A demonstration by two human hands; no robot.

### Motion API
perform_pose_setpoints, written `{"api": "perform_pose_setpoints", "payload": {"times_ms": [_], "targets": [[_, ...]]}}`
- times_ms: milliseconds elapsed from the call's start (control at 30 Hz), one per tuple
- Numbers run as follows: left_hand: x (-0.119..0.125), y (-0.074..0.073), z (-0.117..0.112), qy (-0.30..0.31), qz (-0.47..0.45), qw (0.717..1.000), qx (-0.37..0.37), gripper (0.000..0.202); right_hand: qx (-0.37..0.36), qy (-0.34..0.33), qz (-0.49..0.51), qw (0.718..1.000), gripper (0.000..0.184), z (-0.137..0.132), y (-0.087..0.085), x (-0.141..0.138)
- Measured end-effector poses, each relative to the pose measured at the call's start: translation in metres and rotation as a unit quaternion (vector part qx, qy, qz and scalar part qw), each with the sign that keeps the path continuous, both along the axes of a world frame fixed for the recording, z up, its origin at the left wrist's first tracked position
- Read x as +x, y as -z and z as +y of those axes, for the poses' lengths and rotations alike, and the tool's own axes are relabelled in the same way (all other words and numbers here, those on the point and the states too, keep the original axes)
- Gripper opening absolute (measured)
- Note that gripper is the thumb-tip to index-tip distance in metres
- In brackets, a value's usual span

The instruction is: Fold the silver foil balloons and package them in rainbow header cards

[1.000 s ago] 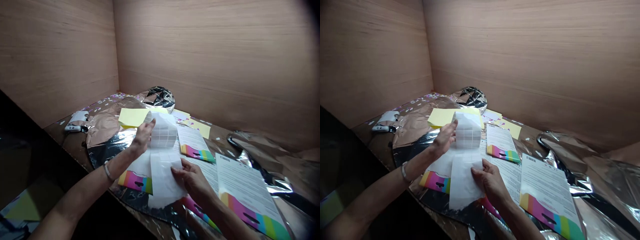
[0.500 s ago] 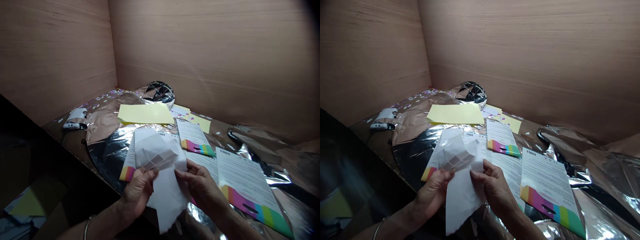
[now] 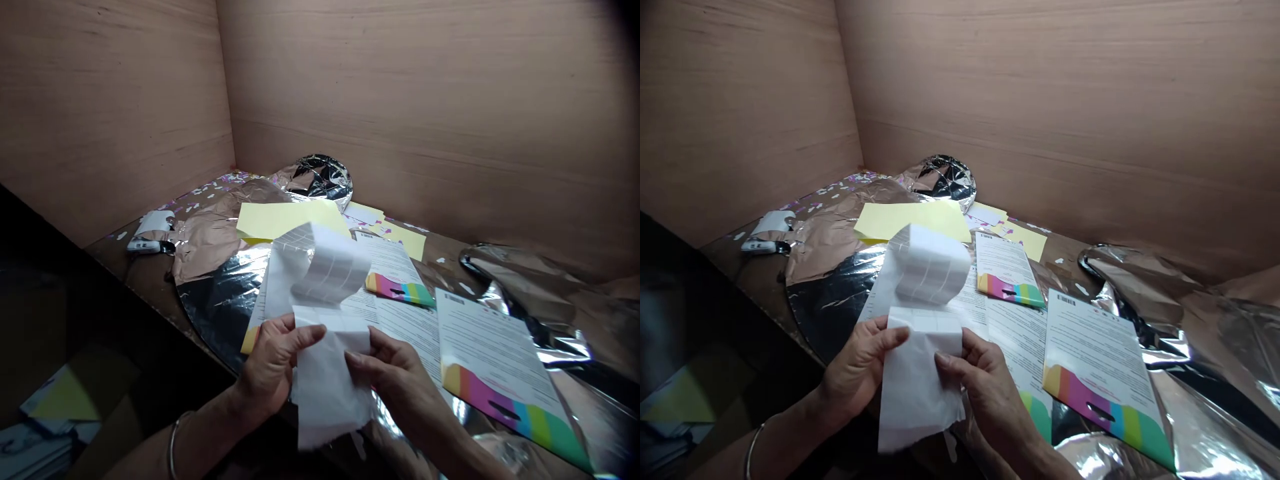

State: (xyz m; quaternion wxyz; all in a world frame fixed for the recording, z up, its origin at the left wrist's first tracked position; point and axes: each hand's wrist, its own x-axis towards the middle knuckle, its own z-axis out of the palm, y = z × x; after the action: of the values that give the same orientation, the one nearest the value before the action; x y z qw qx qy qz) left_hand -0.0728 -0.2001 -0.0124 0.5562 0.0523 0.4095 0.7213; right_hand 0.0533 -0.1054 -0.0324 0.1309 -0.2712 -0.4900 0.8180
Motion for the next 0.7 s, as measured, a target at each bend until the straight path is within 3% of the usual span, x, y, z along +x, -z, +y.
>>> {"api": "perform_pose_setpoints", "payload": {"times_ms": [67,133,167,233,267,300,333,400,467,700], "targets": [[0.003,0.004,0.0,-0.011,0.009,1.0,-0.022,0.027,0.05,-0.016,-0.026,0.998,0.026,0.003,0.003,0.001],[0.003,0.008,0.002,-0.025,0.023,0.999,-0.033,0.023,0.21,0.029,-0.057,0.976,0.028,0.009,0.003,0.003],[0.003,0.01,0.003,-0.036,0.034,0.998,-0.038,0.022,0.333,0.086,-0.062,0.937,0.029,0.012,0.001,0.005],[0.003,0.012,0.004,-0.052,0.055,0.996,-0.049,0.019,0.571,0.179,-0.032,0.801,0.026,0.016,-0.005,0.007],[0.004,0.012,0.004,-0.051,0.06,0.996,-0.051,0.018,0.65,0.184,-0.003,0.737,0.023,0.017,-0.008,0.008],[0.005,0.012,0.004,-0.043,0.061,0.996,-0.049,0.018,0.702,0.161,0.025,0.693,0.022,0.017,-0.011,0.007],[0.006,0.013,0.004,-0.032,0.063,0.997,-0.043,0.017,0.733,0.12,0.047,0.668,0.023,0.016,-0.013,0.006],[0.008,0.013,0.004,-0.011,0.069,0.997,-0.026,0.015,0.765,0.062,0.073,0.637,0.027,0.012,-0.014,0.001],[0.01,0.013,0.003,0.003,0.099,0.995,-0.017,0.013,0.785,0.054,0.08,0.612,0.029,0.008,-0.011,-0.005],[0.007,0.015,0.0,0.057,0.211,0.976,-0.019,0.015,0.779,0.052,0.092,0.618,0.032,0.006,0.002,-0.009]]}}
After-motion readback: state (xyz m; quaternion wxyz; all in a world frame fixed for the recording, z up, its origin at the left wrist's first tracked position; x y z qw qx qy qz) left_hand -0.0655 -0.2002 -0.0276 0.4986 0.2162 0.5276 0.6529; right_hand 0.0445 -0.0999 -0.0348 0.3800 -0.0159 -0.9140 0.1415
